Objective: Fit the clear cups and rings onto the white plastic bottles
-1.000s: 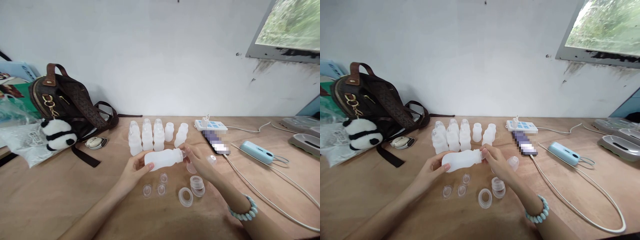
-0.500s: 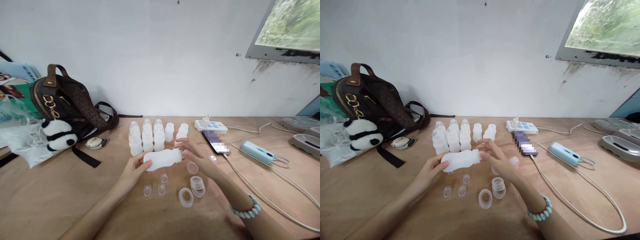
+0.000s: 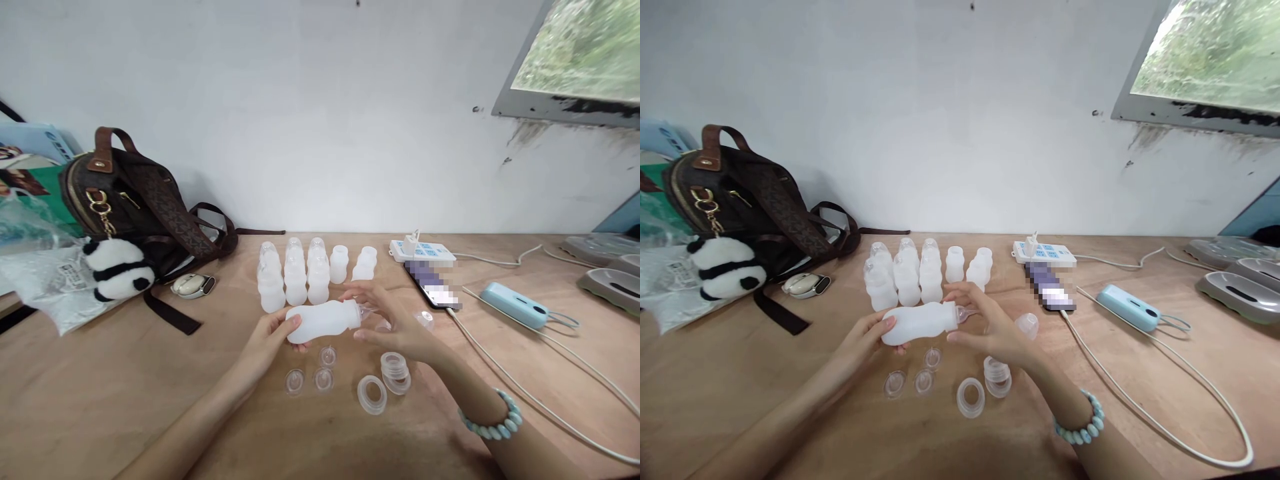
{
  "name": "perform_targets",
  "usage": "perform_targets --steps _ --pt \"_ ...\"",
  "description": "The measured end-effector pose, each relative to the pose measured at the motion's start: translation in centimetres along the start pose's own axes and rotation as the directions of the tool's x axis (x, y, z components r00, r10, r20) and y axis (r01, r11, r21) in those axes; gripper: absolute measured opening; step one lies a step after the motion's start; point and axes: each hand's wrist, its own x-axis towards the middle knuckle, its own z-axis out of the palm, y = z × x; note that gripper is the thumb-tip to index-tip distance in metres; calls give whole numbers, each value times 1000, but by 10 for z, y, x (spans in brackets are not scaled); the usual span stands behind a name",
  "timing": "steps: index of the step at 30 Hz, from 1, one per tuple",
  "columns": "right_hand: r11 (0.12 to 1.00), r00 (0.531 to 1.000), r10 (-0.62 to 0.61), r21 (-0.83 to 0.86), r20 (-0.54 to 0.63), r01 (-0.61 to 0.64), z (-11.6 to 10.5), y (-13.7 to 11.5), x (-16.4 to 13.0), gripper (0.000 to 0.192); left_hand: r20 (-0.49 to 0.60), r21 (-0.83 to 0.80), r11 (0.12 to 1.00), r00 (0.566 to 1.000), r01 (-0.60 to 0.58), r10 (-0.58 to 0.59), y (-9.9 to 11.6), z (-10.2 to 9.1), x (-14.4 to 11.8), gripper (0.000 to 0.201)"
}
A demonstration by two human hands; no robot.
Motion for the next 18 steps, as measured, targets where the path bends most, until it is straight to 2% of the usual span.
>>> perform_targets --steps 3,5,7,10,13,18 --pt "998 999 -26 -56 -24 25 3 -1 0 37 9 13 1000 1000 2 -2 0 1 0 44" --pt "999 998 -11 -39 -64 9 7 2 1 26 35 44 998 999 -38 36 1 1 0 43" --pt "999 992 39 17 -121 -37 12 5 1 20 54 72 991 993 -112 108 1 1 -1 41" --pt "978 973 160 161 -168 -133 16 7 2 17 27 141 960 970 -241 240 -4 0 -3 44" --pt "948 954 251 242 -165 -208 16 6 2 18 24 309 880 928 -360 372 -12 -2 -7 49" --pt "924 936 323 262 -142 -279 14 1 1 25 123 511 686 834 -517 538 -20 -7 -11 50"
